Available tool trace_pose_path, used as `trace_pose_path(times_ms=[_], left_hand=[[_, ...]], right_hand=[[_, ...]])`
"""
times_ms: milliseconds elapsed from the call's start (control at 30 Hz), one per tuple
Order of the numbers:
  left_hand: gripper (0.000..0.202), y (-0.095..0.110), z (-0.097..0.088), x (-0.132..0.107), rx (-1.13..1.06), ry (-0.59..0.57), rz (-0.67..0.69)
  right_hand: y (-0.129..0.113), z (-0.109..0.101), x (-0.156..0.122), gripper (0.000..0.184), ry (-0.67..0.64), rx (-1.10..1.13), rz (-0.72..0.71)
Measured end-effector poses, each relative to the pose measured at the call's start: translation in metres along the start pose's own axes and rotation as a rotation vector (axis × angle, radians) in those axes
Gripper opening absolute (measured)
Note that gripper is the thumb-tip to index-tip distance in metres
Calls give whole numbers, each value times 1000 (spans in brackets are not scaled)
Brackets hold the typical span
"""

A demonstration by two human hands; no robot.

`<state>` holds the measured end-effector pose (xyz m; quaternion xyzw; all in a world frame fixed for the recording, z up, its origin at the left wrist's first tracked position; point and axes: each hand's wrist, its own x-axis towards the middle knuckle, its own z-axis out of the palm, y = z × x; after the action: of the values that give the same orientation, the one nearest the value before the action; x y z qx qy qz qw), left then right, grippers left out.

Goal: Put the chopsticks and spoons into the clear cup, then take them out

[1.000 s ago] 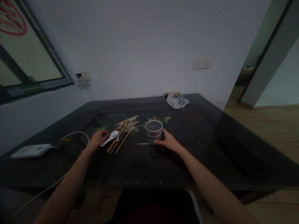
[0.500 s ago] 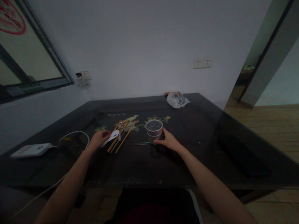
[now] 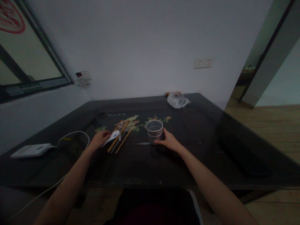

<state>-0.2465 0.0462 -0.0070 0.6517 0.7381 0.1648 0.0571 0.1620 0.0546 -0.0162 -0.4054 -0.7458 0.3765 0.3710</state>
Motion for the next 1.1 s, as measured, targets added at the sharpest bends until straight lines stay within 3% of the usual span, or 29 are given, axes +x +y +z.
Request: trace_pose_path(times_ms=[467,633,767,867,967,1100], left_hand=[[33,2,-6,-6,-5,26,22],[34,11,-15,-11,-36,119,50],[31,53,-26,-27,-121,240,244],[29,105,-24,-40,-312,131,444],[38,156,-5,-45,-501,-7,553],[60,196,35,-40,-802,-106,506]], right_hand=[[-2,0,-1,74,-6,-2,-5],[-1,1,0,73,-8,7,-6],[3,2,1,75,1,11,-18],[4,2,1,75,0,17,-26],[3,2,1,75,4,19,-45],[3,3,0,77,8,29,-84]])
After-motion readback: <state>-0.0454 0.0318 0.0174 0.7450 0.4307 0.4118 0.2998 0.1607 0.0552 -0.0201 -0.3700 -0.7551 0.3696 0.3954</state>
